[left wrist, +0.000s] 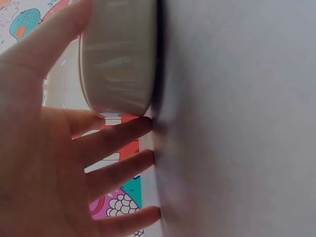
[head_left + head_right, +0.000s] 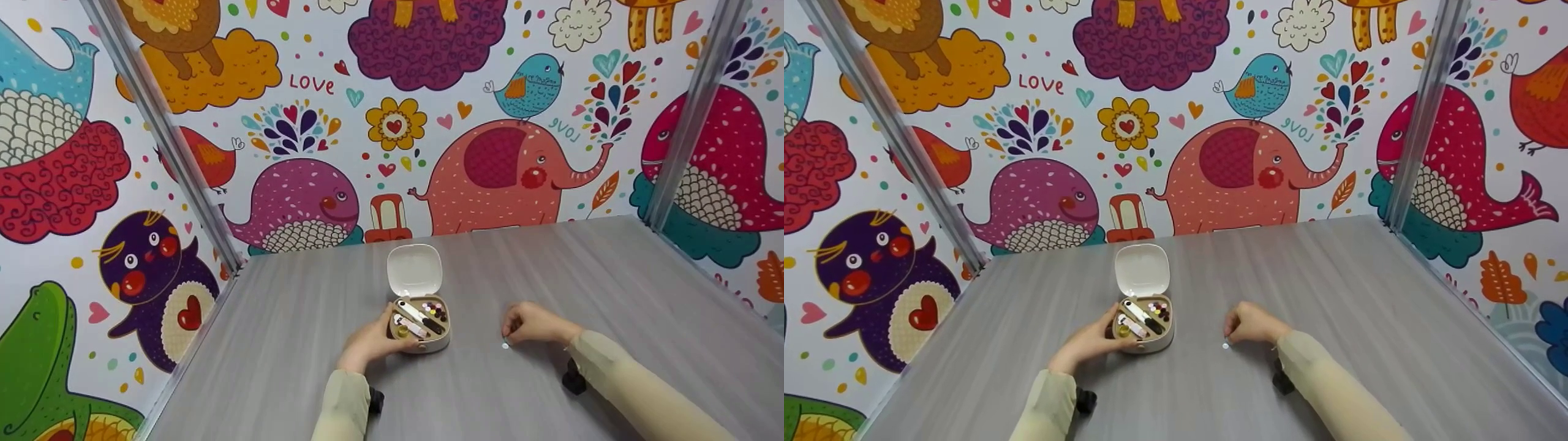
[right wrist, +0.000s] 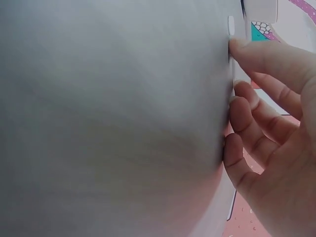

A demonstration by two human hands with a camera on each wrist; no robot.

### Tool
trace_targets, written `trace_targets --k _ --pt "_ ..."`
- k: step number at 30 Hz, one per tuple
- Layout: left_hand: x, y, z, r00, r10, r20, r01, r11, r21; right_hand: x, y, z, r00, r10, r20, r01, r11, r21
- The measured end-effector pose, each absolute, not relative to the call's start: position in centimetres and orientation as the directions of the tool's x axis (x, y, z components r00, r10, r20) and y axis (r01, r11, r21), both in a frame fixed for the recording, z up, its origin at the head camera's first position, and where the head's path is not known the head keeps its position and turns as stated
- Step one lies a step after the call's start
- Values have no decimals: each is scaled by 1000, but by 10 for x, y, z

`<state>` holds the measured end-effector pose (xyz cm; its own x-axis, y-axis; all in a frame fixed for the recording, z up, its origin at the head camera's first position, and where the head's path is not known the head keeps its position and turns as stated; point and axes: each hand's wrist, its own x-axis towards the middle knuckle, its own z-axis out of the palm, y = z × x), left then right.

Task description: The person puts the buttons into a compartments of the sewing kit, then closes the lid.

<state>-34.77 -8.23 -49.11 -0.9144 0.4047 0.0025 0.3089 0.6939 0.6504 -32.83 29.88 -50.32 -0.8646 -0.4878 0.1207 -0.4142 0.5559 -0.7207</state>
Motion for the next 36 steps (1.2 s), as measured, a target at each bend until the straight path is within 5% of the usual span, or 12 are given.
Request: trace_targets --k 36 --pt "-347 -82 -489 -913 408 -5 308 698 646 -375 242 -468 -926 -262 273 -377 589 -715"
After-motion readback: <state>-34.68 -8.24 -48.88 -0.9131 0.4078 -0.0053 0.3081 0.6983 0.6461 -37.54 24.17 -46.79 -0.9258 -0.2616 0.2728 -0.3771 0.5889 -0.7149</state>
